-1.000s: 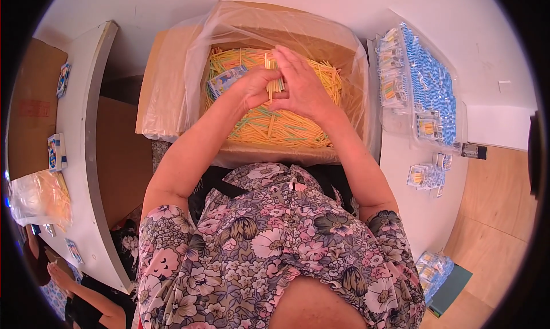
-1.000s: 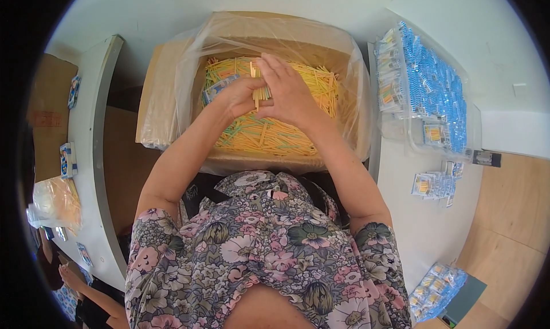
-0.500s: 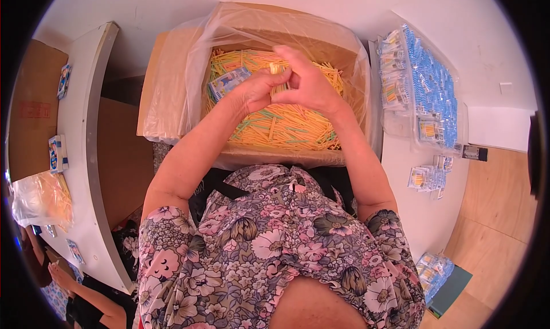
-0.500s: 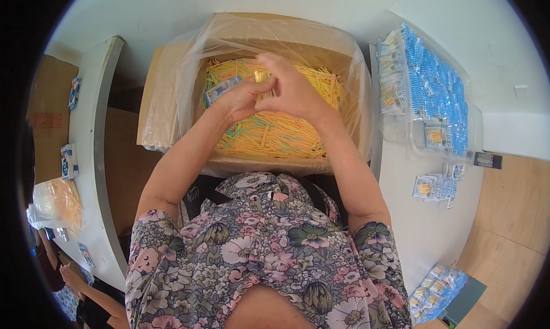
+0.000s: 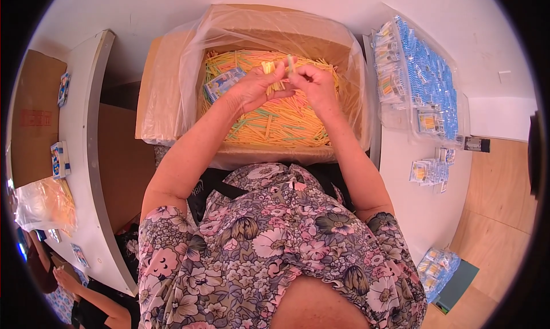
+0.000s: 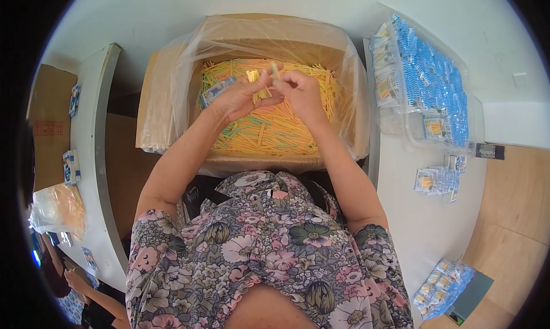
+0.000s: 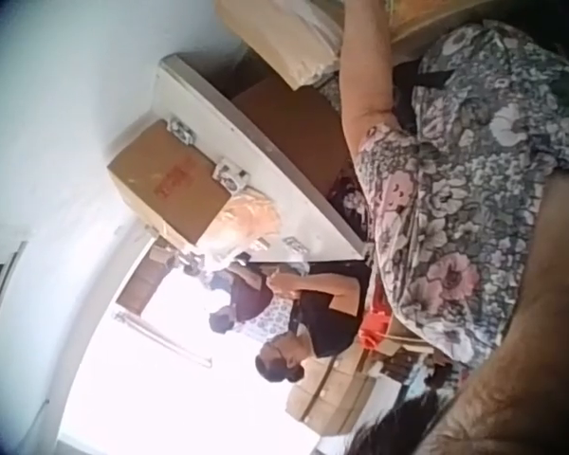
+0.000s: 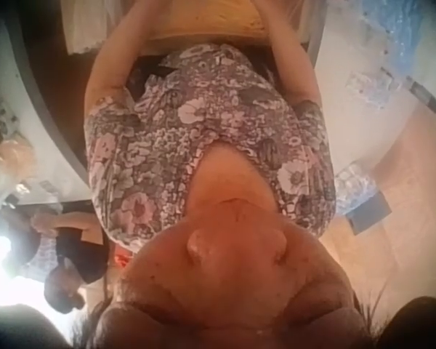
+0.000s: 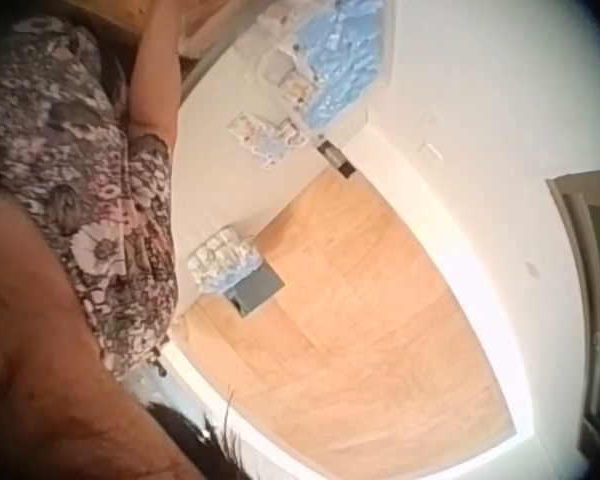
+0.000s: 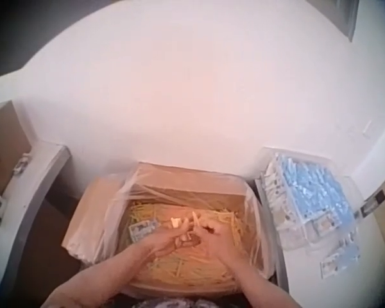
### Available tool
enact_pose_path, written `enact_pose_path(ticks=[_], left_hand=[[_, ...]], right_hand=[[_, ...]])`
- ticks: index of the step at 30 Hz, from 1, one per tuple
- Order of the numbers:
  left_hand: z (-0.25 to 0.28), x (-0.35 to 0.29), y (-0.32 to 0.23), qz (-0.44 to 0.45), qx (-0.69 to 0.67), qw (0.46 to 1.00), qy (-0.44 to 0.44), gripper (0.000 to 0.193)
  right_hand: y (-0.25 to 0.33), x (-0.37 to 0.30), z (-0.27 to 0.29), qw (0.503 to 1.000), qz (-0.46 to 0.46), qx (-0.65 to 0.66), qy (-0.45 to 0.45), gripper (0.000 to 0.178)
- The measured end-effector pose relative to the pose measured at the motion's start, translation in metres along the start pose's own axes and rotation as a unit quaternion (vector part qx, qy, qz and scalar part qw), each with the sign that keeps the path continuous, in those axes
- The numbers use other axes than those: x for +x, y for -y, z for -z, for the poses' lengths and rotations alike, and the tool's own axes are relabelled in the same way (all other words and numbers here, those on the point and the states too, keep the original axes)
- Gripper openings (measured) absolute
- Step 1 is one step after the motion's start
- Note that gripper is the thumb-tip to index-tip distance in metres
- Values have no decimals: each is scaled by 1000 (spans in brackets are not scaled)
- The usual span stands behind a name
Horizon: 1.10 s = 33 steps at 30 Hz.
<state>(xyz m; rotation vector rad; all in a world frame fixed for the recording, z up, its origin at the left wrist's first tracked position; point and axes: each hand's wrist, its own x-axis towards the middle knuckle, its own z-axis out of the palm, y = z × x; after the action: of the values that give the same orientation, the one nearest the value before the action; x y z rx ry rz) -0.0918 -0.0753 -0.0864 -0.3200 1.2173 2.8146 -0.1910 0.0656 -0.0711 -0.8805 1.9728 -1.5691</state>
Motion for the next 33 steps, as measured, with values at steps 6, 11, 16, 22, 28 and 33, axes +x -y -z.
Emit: enact_pose_path(ticks=[6, 11, 16, 22, 28, 33], left_hand=[[12, 4, -1, -1, 32, 996, -85, 44], [30, 10, 9, 36, 31, 996, -76, 31], [-7, -1, -1, 32, -1, 989, -141, 22], [9, 4, 6, 82, 38, 989, -114, 24], [-12, -3, 3, 23, 415, 909, -39, 25], [-24, -7, 11, -44, 361, 931, -24, 28]], right_hand=[[-5, -16, 24, 950, -14, -306, 59, 34], [32, -10, -5, 913, 222, -342, -9, 66], [19, 13, -22, 862, 298, -395, 109, 75], [18, 11, -16, 928, 257, -236, 134, 53], [28, 0, -19, 933, 62, -352, 39, 35], [-7, 1, -32, 979, 101, -153, -88, 33]])
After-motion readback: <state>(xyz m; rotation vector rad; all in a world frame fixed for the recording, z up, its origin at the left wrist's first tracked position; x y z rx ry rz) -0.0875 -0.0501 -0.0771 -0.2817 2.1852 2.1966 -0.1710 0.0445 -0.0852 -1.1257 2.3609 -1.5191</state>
